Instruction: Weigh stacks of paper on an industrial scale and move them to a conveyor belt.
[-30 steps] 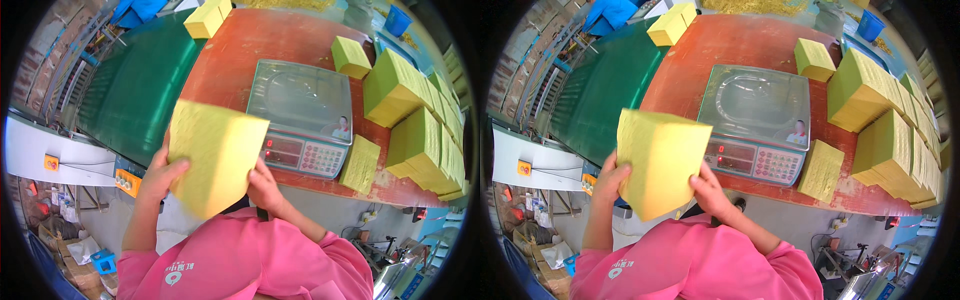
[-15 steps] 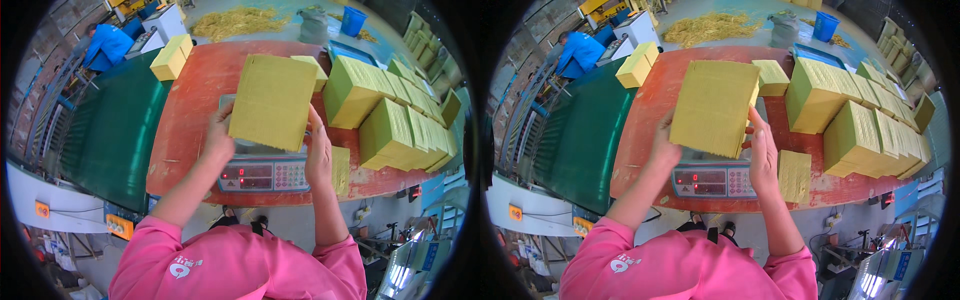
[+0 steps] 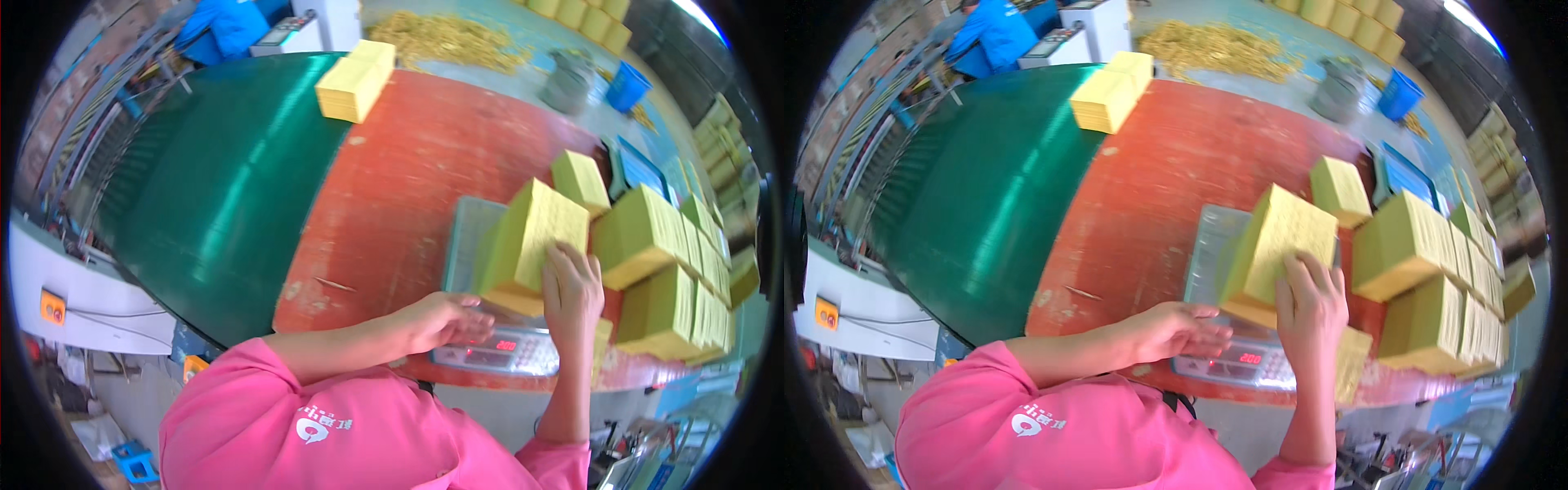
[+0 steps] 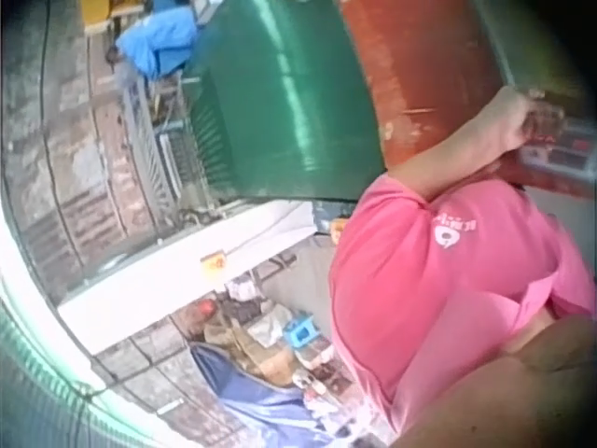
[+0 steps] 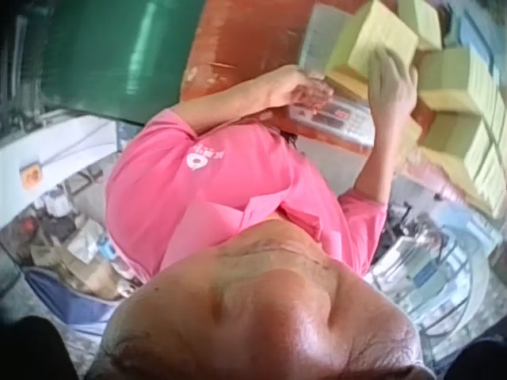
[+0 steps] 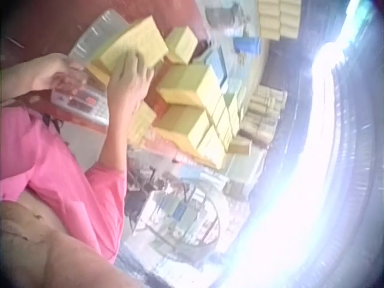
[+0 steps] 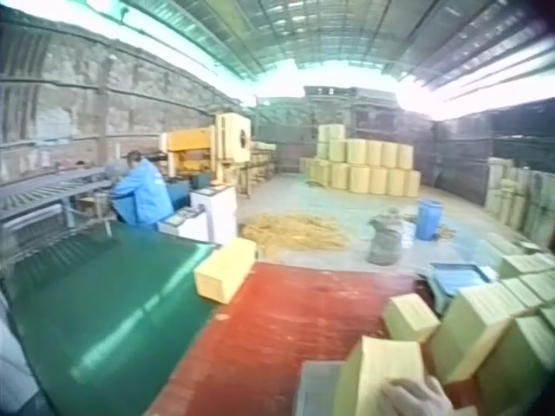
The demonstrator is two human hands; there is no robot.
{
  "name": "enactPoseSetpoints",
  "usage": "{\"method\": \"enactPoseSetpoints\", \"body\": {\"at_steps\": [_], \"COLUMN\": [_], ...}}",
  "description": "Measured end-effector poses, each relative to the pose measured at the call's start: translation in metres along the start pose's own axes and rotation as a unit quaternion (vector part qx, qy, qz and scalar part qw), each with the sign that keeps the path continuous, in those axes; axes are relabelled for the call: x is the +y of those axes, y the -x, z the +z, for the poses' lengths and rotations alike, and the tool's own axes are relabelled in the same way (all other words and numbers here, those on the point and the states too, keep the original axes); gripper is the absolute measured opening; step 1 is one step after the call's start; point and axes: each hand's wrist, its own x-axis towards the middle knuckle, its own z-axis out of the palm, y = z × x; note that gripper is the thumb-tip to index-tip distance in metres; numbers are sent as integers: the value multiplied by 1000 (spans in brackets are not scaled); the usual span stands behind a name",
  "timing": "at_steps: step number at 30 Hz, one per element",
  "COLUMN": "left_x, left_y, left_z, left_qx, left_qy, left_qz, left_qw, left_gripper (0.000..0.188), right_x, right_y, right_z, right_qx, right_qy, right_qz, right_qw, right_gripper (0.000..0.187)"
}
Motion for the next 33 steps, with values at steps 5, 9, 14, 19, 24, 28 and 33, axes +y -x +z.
{"method": "enactPoseSetpoints", "body": {"at_steps": [5,9,14,19,24,28,33], "left_x": [131,308,451,472,469,442,335], "left_y": [51,16,-37,-73,-60,-75,-67], "left_z": [-95,-217,-330,-362,-357,-333,-248], "left_qx": [220,446,495,292,247,116,-56], "left_qy": [-220,-533,-431,-327,-302,-394,-496], "left_qz": [181,394,321,161,138,64,-65], "left_qw": [933,601,683,884,910,909,864], "left_gripper": [65,64,76,60,71,70,71], "right_x": [-60,-108,-130,-140,-138,-130,-141], "right_y": [6,16,-9,-33,-42,-46,-34], "right_z": [4,41,78,75,116,133,117], "right_qx": [33,-40,-203,-264,-293,-323,-186], "right_qy": [66,-253,-493,-535,-591,-561,-407], "right_qz": [33,49,98,309,331,220,108], "right_qw": [997,965,840,741,674,730,888], "right_gripper": [35,42,31,33,33,28,43]}}
